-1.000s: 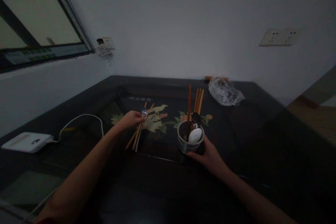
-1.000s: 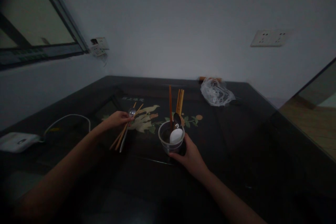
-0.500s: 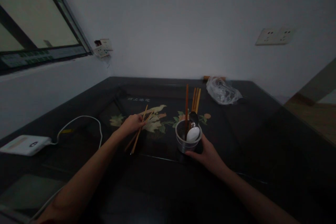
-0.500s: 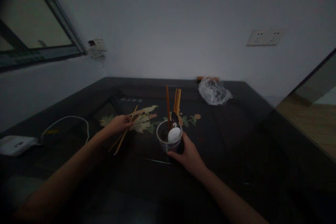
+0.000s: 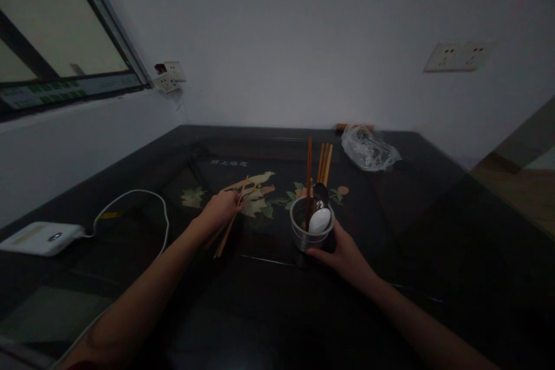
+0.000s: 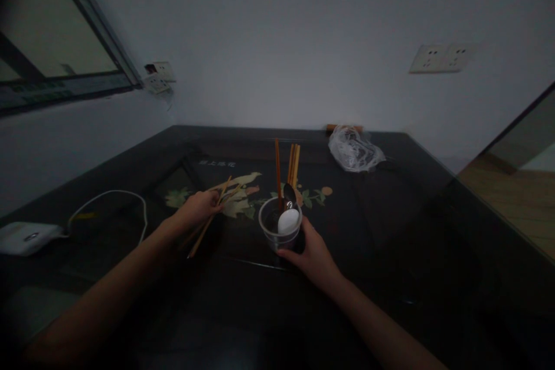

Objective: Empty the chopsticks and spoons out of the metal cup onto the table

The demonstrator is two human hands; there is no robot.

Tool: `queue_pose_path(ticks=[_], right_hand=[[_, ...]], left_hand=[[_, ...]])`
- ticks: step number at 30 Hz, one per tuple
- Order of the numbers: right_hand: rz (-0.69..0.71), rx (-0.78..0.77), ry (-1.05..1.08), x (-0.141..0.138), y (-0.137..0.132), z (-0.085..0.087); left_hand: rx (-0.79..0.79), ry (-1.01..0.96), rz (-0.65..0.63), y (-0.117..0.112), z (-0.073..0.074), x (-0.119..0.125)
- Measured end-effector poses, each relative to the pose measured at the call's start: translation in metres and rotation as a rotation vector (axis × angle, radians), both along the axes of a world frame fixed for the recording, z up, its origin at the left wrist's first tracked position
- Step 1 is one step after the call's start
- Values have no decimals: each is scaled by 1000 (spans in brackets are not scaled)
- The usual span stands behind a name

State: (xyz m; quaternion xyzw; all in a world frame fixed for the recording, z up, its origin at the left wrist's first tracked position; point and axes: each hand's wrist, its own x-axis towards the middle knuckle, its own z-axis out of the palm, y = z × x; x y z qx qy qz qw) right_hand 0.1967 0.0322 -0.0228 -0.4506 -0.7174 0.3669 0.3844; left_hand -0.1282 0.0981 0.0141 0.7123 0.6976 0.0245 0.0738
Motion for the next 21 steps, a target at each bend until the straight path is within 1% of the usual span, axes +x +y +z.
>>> queue_pose_path(ticks=[4, 10, 15, 21], right_hand=[[2, 7, 5, 0, 0, 0], [4, 9, 0, 0, 0, 0], [4, 2, -19, 0, 0, 0], [4, 15, -8, 0, 0, 0]], left_hand=[[-11, 24, -12, 1, -1, -2], [-130, -4, 5, 3, 9, -3], [-113, -8, 5, 6, 12, -13], [-151, -57, -1, 8, 16, -25]])
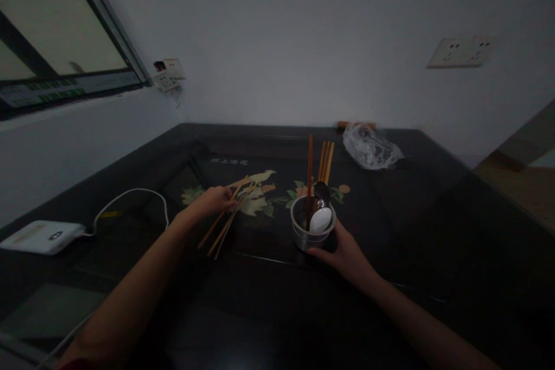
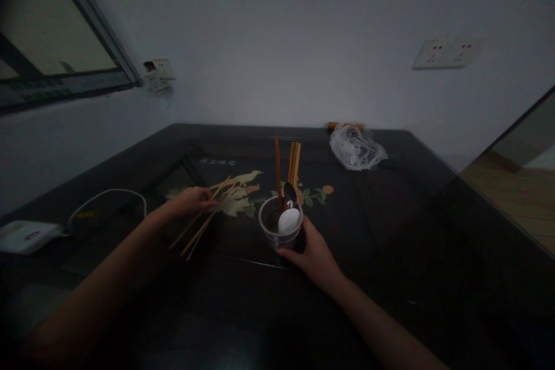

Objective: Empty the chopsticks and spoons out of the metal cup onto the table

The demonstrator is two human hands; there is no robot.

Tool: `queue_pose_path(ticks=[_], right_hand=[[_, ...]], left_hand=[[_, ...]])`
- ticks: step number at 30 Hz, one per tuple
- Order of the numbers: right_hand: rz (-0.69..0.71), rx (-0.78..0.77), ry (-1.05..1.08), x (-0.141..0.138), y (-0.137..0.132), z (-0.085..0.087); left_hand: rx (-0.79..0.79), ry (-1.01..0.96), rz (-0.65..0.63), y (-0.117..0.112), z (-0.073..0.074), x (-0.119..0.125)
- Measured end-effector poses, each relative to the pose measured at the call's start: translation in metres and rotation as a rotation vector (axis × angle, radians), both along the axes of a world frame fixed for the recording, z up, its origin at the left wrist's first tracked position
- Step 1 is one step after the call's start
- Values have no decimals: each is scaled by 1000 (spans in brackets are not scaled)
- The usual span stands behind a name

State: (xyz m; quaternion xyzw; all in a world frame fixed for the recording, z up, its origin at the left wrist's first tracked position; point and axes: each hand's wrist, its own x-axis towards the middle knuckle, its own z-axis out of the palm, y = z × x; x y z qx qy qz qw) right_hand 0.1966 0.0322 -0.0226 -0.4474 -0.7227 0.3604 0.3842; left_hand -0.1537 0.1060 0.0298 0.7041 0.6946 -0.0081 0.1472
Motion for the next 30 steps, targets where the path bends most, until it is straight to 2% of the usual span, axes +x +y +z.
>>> queue_pose_path(ticks=[4, 11, 17, 21, 23, 26, 30], right_hand=[[-1, -4, 7, 0, 0, -1], [-3, 6, 16, 0, 0, -1], [0, -1, 14, 0, -1, 1], [-1, -14, 4, 0, 0, -1], [-1, -15, -1, 0, 0, -2], [-2, -12, 2, 0, 0, -2], [9, 4, 16, 0, -1, -1]], left_hand=[[35, 56, 36, 1, -1, -7], [1, 142, 47, 2, -8, -12], [-19, 225, 118, -4, 0, -3], [-27, 211, 123, -6, 2, 0], [-19, 190, 90, -5, 2, -2], [88, 133, -45, -3, 3, -2], [318, 3, -247, -9, 19, 15]])
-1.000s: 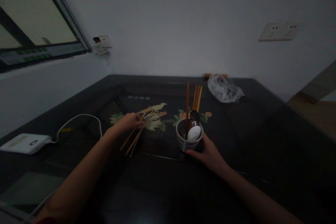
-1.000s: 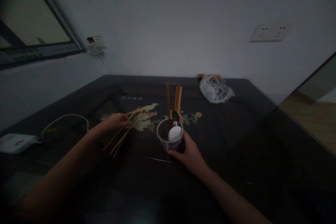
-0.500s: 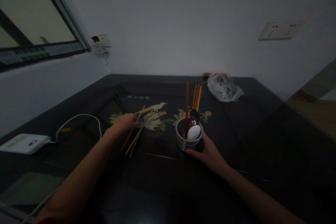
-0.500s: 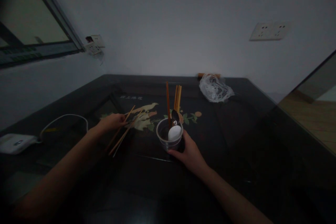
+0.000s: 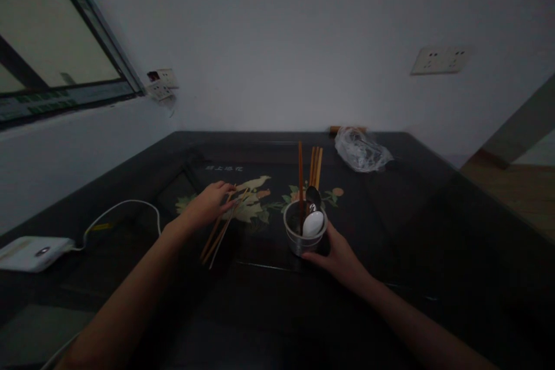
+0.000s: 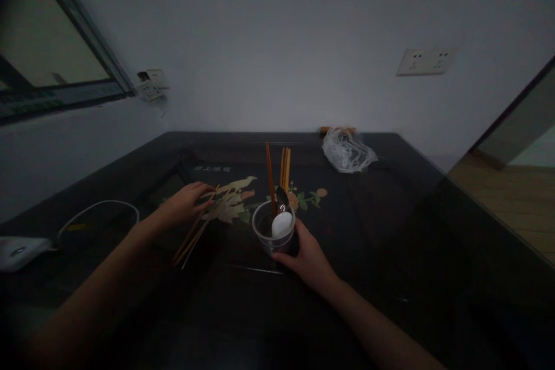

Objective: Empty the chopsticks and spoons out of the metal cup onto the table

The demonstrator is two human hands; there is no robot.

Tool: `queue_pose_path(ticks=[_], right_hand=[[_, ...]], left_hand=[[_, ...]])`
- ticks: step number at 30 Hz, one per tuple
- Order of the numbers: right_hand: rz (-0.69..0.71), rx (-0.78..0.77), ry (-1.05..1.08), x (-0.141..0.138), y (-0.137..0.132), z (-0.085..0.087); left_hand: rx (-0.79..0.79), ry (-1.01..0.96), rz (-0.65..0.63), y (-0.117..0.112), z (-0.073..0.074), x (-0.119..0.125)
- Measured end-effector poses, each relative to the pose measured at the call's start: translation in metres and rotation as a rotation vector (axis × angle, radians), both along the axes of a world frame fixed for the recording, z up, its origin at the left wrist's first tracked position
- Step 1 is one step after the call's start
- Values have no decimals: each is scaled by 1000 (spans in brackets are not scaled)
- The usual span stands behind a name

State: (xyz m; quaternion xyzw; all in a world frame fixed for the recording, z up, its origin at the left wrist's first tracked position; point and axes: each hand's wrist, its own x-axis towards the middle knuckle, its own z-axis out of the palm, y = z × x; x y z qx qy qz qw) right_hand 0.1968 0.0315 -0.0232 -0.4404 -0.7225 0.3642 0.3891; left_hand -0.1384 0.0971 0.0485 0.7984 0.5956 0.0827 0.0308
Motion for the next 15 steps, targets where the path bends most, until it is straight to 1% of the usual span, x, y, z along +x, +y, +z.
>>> queue_pose_path(ticks=[3, 5, 7, 9, 11, 15], right_hand=[[4, 14, 4, 0, 0, 0], [10, 22, 10, 0, 0, 0], [19, 28, 19, 0, 0, 0], [26, 34, 28, -1, 0, 0], [29, 36, 37, -1, 0, 0], [37, 35, 49, -1, 0, 2]], left_hand=[[58, -179, -152, -13, 16, 28], [33, -321, -230, -22, 25, 50], [-25, -441, -257, -29, 30, 69], [-91, -522, -257, -32, 33, 87], [-132, -574, -264, -29, 33, 102], [-180, -611, -333, -11, 28, 125]])
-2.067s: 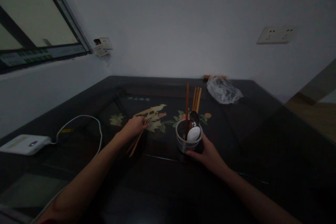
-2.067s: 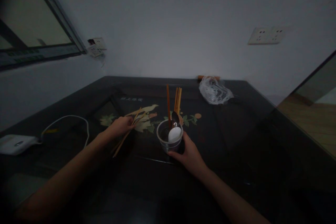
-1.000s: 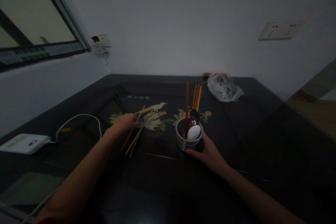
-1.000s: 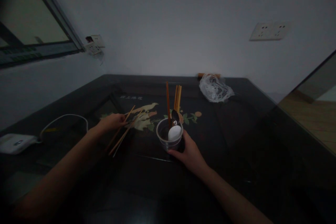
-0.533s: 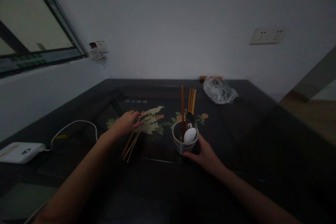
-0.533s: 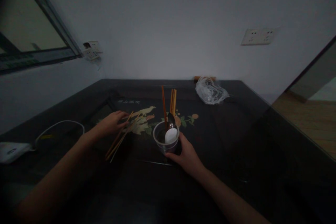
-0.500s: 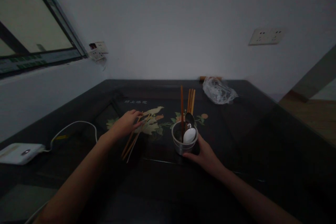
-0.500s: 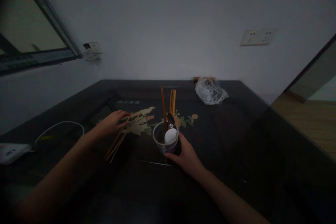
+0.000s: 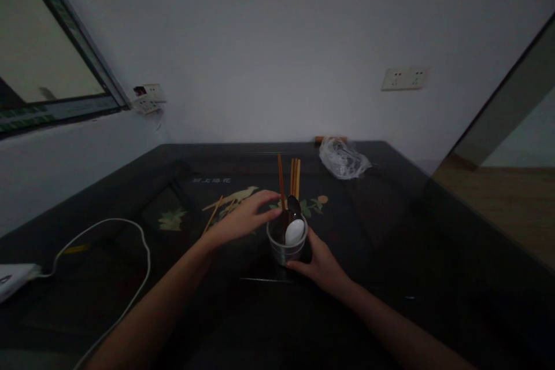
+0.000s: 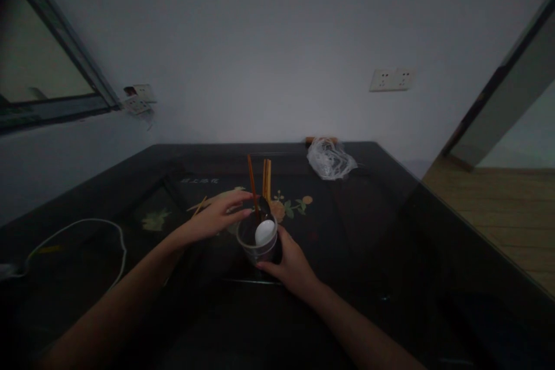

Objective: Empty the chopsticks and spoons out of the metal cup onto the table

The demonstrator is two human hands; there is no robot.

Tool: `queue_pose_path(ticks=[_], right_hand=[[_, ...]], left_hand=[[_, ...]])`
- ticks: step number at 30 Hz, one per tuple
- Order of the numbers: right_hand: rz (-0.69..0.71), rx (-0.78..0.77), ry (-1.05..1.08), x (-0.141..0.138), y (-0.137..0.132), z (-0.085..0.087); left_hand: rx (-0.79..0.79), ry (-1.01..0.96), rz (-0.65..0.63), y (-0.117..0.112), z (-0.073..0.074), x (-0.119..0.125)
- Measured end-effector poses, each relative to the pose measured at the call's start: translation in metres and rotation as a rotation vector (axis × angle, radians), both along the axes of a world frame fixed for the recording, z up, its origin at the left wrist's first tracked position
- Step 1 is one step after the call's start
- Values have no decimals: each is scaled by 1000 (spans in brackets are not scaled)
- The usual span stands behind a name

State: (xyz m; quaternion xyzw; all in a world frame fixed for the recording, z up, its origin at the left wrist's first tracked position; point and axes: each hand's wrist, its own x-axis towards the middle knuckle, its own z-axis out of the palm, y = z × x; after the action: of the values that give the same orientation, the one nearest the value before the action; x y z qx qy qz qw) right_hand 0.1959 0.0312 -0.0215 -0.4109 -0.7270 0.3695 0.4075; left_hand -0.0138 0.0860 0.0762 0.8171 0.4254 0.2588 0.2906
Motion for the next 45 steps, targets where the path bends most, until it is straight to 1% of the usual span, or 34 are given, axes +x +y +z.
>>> queue_pose_path(ticks=[2, 5, 7, 10, 13, 17, 20, 27, 34, 38, 40, 45], right_hand=[[-1, -2, 7, 0, -1, 1], [-4, -11, 22, -1, -1, 1], [5, -18, 33, -1, 0, 2], [17, -26, 41, -1, 0, 3], [19, -31, 35, -1, 0, 4], [8, -27, 14, 1, -1, 2], [6, -16, 5, 1, 0, 0], [19, -36, 15, 0, 0, 1], [22, 11, 10, 0, 1, -2], [26, 8, 10, 0, 1, -2], [19, 9, 10, -1, 2, -2], [22, 10, 9, 0, 1, -1]], left_hand=[[-69, -13, -48, 9, -5, 9], [-205, -97, -67, 17, -12, 18], [-260, -183, -65, 15, -15, 23], [-266, -265, -75, 8, -16, 28], [-223, -254, -60, 0, -12, 31], [-154, -190, -10, -6, -2, 35], [-100, -137, 21, -10, 1, 38], [85, -30, 73, -16, -2, 43], [151, 24, 83, -20, -1, 45], [175, 115, 166, -20, -5, 45], [215, 165, 211, -20, -7, 44], [299, 225, 210, -20, -3, 43]])
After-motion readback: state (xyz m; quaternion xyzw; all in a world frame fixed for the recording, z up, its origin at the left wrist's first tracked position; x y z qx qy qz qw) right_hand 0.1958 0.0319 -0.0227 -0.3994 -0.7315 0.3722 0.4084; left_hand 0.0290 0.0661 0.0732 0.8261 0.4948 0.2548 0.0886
